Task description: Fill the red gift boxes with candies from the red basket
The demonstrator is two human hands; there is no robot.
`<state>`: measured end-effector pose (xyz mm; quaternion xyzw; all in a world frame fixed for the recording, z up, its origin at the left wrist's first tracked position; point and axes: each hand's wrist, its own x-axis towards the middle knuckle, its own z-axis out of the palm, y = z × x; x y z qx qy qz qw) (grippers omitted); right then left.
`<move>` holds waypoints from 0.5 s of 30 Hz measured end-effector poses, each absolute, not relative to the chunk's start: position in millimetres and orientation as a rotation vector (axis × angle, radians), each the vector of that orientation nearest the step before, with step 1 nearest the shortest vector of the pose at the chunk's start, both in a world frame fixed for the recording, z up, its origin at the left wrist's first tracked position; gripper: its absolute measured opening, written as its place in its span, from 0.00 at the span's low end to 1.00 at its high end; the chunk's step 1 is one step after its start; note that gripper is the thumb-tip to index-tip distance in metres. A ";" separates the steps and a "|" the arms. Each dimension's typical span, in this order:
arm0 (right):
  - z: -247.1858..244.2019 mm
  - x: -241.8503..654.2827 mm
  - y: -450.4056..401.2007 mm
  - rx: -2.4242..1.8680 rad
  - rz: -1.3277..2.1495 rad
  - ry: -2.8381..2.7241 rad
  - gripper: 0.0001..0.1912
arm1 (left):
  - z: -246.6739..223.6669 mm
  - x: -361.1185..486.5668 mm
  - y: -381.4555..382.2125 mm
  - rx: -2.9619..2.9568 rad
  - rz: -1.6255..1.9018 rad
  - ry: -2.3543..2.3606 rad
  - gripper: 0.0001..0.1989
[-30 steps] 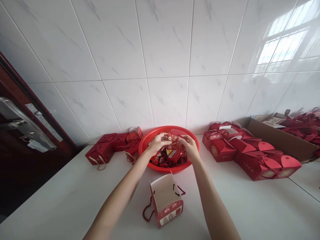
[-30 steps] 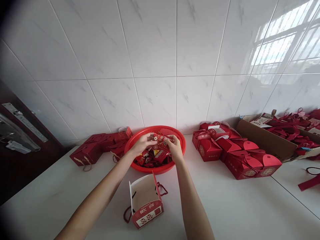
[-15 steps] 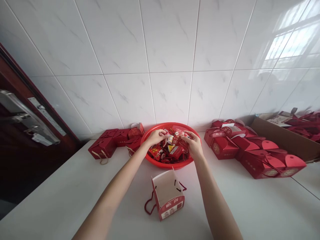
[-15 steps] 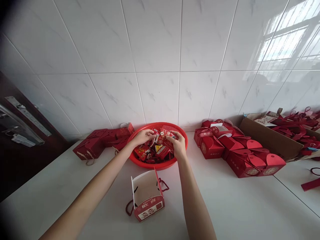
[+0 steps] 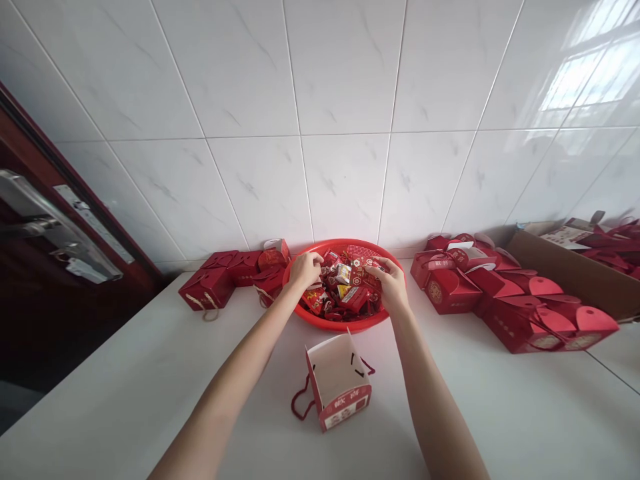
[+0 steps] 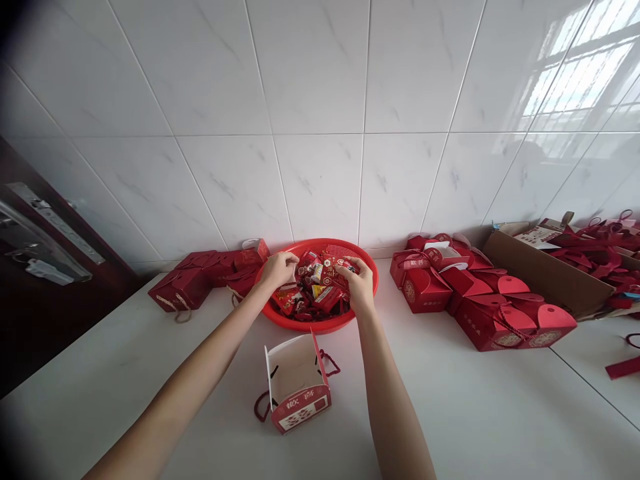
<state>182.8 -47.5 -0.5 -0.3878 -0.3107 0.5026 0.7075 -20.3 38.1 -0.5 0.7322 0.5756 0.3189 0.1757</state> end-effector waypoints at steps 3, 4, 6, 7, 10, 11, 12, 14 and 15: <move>-0.4 183.0 -47.7 -0.883 1.088 -0.686 0.19 | -0.3 -19.1 36.4 2.193 0.773 1.616 0.14; -0.3 183.0 -47.9 -0.891 1.082 -0.687 0.19 | -0.4 -17.3 36.1 2.230 0.694 1.574 0.12; 0.5 182.8 -48.4 -0.902 1.075 -0.691 0.19 | -0.9 -12.5 36.3 2.282 0.509 1.477 0.10; 1.1 182.7 -48.8 -0.906 1.074 -0.692 0.18 | -1.3 -10.2 36.8 2.296 0.424 1.434 0.09; 2.8 182.3 -50.0 -0.917 1.077 -0.696 0.19 | -2.4 -5.5 40.4 2.318 0.264 1.349 0.09; 3.2 182.2 -50.3 -0.921 1.077 -0.696 0.19 | -2.6 -5.1 41.8 2.322 0.240 1.331 0.08; 3.5 182.1 -50.4 -0.924 1.076 -0.696 0.19 | -2.8 -5.3 43.1 2.322 0.226 1.320 0.07; 3.6 181.9 -50.4 -0.930 1.074 -0.692 0.19 | -3.0 -7.1 45.1 2.309 0.217 1.315 0.06; 3.5 181.9 -50.3 -0.932 1.075 -0.691 0.19 | -3.0 -8.4 45.5 2.295 0.217 1.316 0.07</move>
